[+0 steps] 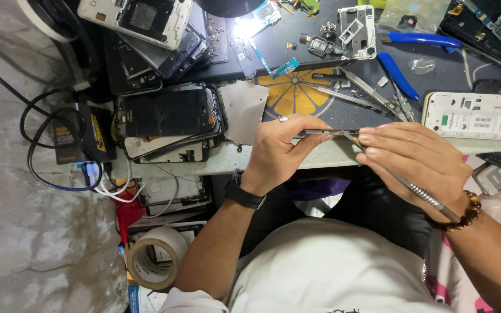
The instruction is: The person disassembles a smartphone chassis, using a metal spudger to pry and remove internal components such as a ribbon cable and a small metal bracket. They manipulate the parts with their hands and place them on the workbench.
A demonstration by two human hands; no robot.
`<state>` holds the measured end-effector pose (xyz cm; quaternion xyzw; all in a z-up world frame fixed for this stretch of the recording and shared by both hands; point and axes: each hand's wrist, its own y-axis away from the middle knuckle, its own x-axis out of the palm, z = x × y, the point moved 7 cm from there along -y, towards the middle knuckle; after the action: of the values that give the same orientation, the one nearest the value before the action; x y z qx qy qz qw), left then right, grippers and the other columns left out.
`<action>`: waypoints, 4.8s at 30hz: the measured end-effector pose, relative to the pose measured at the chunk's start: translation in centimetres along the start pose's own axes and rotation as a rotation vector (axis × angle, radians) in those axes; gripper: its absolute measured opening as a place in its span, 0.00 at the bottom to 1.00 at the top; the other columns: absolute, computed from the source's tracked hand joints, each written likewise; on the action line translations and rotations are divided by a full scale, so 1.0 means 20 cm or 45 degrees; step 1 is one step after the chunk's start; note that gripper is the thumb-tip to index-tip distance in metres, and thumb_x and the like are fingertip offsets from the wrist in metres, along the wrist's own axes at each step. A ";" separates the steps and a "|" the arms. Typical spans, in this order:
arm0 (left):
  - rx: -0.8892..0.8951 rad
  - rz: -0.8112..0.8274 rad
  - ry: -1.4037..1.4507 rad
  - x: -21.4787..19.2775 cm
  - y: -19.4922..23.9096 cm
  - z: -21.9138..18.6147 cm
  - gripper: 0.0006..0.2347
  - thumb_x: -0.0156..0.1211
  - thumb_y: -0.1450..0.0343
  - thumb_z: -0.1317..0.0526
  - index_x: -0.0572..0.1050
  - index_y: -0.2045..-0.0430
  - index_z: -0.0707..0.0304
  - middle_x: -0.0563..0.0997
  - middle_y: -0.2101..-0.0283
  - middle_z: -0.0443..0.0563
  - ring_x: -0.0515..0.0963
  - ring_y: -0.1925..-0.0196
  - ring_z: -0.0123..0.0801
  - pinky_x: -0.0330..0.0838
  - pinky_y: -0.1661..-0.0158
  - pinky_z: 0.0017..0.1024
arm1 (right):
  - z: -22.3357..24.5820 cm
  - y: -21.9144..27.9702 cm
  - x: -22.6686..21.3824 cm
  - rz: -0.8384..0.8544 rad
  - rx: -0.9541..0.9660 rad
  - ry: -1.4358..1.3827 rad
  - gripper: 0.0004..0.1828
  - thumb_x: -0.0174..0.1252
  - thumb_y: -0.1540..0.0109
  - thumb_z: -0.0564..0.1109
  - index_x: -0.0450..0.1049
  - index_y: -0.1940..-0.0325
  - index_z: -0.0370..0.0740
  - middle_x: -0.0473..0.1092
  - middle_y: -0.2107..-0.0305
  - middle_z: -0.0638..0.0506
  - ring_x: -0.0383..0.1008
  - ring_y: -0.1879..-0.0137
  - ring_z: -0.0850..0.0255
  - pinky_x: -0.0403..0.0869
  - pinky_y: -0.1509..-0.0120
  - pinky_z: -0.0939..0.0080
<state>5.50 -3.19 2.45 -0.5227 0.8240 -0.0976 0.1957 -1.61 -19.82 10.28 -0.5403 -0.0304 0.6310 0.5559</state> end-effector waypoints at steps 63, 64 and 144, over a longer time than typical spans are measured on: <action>0.024 -0.068 -0.029 -0.03 0.03 0.01 0.06 0.69 0.29 0.66 0.80 0.61 0.64 0.85 0.59 0.53 0.86 0.59 0.38 0.78 0.57 0.29 | 0.00 -0.16 0.17 0.472 -0.501 0.469 0.12 0.66 0.47 0.34 0.77 0.60 0.27 0.71 0.64 0.43 0.72 0.64 0.52 0.71 0.58 0.54; 0.021 -0.063 -0.034 -0.03 0.03 0.02 0.06 0.69 0.29 0.66 0.80 0.61 0.64 0.85 0.60 0.53 0.86 0.59 0.38 0.78 0.57 0.29 | 0.00 -0.16 0.17 0.460 -0.548 0.468 0.10 0.67 0.45 0.34 0.77 0.61 0.26 0.71 0.63 0.44 0.72 0.64 0.52 0.72 0.59 0.54; -0.455 0.057 0.755 0.07 0.03 0.05 0.06 0.63 0.23 0.65 0.78 0.58 0.71 0.81 0.60 0.43 0.77 0.58 0.17 0.71 0.57 0.17 | -0.22 0.13 0.22 -0.148 1.162 -0.847 0.04 0.60 0.33 0.38 0.76 0.62 0.34 0.70 0.68 0.59 0.64 0.67 0.75 0.62 0.64 0.73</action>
<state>4.82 -4.11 1.01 -0.4794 0.8604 -0.0950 -0.1448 0.72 -20.09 3.85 -0.0149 0.0423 0.6847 0.7274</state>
